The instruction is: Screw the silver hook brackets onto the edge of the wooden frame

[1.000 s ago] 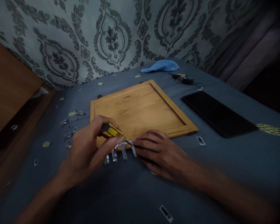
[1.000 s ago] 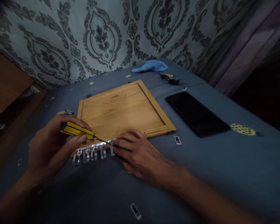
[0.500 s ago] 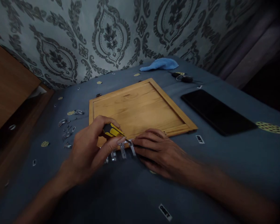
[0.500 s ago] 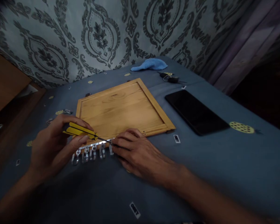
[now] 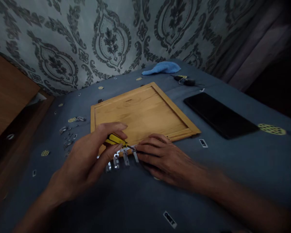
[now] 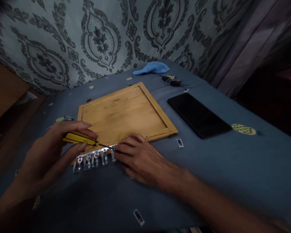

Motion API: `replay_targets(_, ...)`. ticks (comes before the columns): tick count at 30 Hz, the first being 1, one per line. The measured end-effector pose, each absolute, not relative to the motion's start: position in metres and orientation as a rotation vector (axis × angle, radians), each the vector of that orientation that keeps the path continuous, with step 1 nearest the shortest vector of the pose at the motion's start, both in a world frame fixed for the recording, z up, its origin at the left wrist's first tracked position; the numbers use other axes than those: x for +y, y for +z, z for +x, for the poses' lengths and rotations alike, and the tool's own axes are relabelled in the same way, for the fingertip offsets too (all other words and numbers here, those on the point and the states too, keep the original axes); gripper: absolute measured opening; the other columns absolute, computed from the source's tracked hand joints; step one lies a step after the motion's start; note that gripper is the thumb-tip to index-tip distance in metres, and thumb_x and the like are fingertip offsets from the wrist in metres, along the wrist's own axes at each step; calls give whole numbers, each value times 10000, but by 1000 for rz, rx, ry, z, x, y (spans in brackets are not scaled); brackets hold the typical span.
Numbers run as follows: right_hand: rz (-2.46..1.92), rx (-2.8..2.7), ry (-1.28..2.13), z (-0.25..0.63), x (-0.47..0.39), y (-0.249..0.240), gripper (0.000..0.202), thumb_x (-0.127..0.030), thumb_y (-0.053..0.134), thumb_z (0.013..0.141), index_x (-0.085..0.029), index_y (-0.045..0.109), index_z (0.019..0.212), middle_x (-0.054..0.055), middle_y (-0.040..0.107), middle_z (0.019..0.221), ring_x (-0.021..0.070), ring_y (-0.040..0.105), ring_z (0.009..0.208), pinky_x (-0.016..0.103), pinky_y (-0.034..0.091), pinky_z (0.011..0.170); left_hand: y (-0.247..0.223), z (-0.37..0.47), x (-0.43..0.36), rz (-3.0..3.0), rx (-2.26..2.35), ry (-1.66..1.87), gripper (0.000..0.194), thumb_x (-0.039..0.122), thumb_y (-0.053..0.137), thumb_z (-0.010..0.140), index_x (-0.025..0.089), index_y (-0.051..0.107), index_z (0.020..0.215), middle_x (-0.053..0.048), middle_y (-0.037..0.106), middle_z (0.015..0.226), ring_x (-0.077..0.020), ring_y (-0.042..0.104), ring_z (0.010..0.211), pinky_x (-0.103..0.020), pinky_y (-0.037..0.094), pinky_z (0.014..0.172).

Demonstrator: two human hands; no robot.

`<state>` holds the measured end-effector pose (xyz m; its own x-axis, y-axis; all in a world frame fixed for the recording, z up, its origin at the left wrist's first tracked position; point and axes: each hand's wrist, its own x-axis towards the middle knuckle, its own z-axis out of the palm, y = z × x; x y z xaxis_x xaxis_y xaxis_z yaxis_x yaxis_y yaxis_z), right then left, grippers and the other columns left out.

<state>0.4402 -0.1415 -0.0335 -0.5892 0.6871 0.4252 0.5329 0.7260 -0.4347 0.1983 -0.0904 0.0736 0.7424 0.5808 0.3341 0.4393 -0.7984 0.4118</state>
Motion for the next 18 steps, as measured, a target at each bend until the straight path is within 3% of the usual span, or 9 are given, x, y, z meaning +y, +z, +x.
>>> replay_targets(12, -917, -2410, 295, 441, -141, -32, 228, -177, 615, 947, -199, 725, 1145, 75, 715, 1241, 246, 564, 1180, 463, 398, 1092, 72, 205, -89, 2698, 774, 709, 267, 165, 517, 1026, 209, 510, 1289, -15, 727, 1076, -95, 736, 908, -164, 565, 814)
replay_targets(18, -888, -2392, 308, 441, -141, -32, 229, -175, 613, 943, -180, 725, 1142, 85, 720, 1224, 255, 562, 1180, 472, 402, 1085, 69, 209, -90, 2824, 873, 814, 225, 266, 552, 1034, 197, 538, 1248, -31, 739, 1102, -108, 729, 812, -190, 560, 718)
